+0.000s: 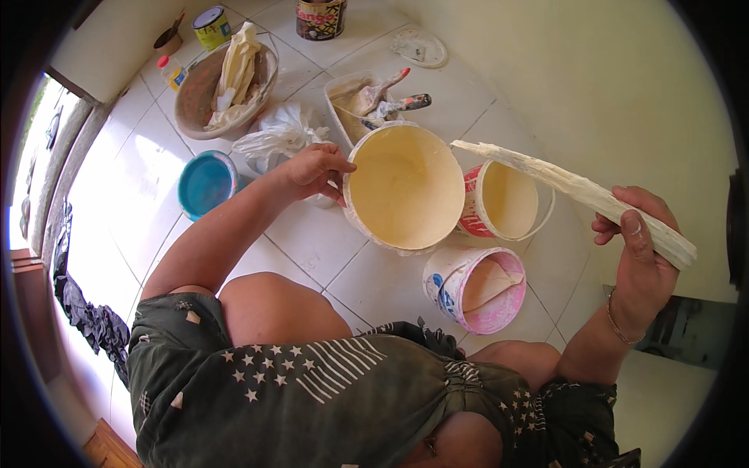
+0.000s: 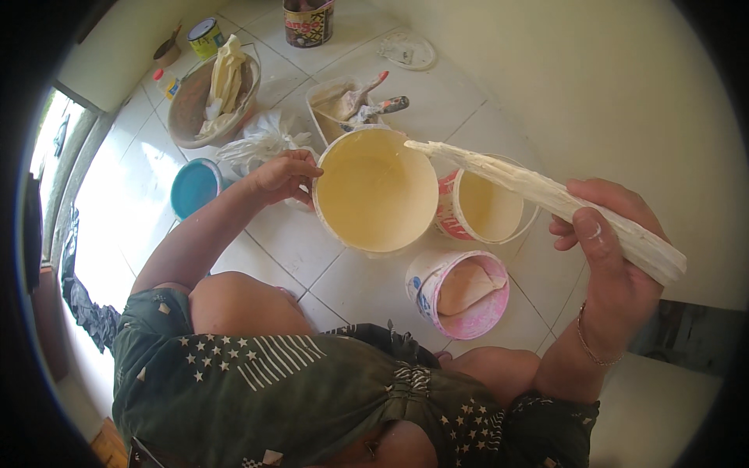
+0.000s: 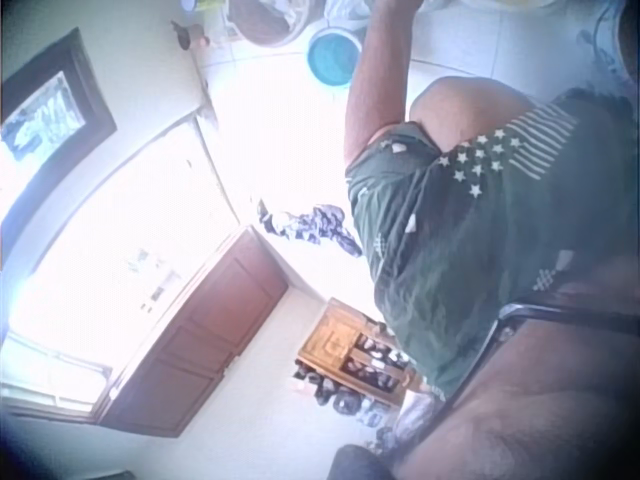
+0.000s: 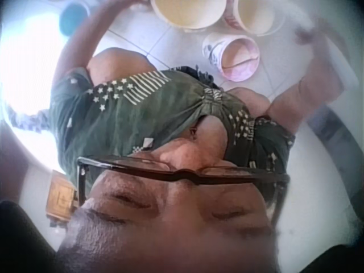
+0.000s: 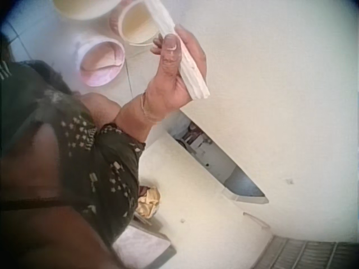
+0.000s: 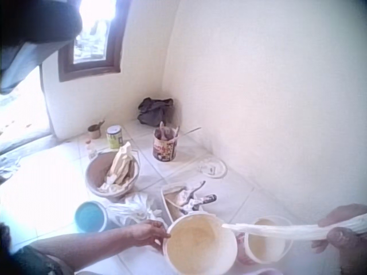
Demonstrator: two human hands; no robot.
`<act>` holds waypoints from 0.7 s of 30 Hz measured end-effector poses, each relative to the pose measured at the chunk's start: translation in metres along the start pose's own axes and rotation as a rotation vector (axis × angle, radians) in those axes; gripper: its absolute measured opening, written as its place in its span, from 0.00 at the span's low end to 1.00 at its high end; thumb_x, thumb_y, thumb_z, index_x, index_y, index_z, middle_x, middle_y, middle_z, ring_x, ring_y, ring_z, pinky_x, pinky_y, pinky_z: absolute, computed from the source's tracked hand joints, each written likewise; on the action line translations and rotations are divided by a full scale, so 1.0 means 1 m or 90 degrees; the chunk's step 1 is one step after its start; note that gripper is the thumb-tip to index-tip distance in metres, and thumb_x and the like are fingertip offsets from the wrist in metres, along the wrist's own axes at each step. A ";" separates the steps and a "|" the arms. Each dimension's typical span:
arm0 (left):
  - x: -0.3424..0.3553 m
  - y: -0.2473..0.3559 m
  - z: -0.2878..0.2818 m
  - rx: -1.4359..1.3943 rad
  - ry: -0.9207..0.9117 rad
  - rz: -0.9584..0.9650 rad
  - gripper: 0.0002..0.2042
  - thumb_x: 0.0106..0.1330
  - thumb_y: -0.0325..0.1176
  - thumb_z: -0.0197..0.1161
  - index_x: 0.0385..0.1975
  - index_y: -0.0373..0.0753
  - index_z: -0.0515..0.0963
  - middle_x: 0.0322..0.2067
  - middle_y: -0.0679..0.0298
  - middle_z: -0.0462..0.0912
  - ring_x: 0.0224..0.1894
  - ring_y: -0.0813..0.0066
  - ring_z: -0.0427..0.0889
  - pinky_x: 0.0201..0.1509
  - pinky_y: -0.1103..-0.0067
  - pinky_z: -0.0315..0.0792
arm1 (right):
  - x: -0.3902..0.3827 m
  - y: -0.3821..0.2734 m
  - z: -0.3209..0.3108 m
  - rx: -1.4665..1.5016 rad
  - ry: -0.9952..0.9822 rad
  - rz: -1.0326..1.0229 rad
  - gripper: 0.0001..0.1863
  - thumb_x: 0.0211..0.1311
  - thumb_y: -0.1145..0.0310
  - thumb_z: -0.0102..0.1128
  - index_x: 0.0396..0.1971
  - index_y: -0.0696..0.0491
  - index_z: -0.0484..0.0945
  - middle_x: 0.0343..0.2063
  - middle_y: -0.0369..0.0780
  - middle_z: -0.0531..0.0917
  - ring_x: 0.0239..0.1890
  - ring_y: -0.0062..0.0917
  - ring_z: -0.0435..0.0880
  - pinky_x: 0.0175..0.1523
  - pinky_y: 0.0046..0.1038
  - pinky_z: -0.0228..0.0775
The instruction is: The person stirs yellow paint in a bucket with a wooden stick, pours it between buckets, and handles a paintbrush and a cloth.
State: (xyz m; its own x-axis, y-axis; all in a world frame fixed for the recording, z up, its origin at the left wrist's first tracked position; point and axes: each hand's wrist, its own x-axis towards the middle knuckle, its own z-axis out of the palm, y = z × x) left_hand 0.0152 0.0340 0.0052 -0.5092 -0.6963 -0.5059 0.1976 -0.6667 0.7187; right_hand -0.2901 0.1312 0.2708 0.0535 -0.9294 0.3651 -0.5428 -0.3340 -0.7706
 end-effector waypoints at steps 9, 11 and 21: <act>0.005 0.000 0.000 -0.002 -0.009 -0.010 0.07 0.58 0.27 0.59 0.28 0.37 0.67 0.28 0.55 0.76 0.32 0.63 0.79 0.32 0.61 0.78 | -0.003 -0.006 -0.003 -0.003 0.000 -0.039 0.10 0.58 0.73 0.58 0.35 0.64 0.78 0.27 0.44 0.80 0.26 0.23 0.78 0.29 0.20 0.71; -0.001 -0.001 -0.002 -0.001 0.014 -0.012 0.07 0.58 0.27 0.59 0.28 0.37 0.67 0.28 0.55 0.76 0.32 0.62 0.79 0.32 0.62 0.78 | -0.004 0.008 0.015 0.027 -0.005 0.019 0.09 0.58 0.72 0.59 0.35 0.63 0.79 0.27 0.42 0.80 0.26 0.21 0.78 0.30 0.20 0.71; 0.003 0.000 0.014 0.023 -0.054 -0.002 0.08 0.60 0.27 0.60 0.28 0.37 0.66 0.29 0.56 0.76 0.31 0.62 0.81 0.33 0.65 0.80 | -0.017 0.100 0.088 -0.114 -0.306 0.115 0.08 0.54 0.70 0.66 0.30 0.59 0.80 0.18 0.35 0.78 0.22 0.15 0.74 0.28 0.20 0.67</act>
State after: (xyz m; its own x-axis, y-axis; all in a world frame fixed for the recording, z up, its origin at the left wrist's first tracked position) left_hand 0.0019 0.0356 0.0108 -0.5791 -0.6677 -0.4677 0.1659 -0.6583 0.7343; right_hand -0.2718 0.1002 0.1419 0.3007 -0.9505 -0.0780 -0.7115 -0.1691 -0.6820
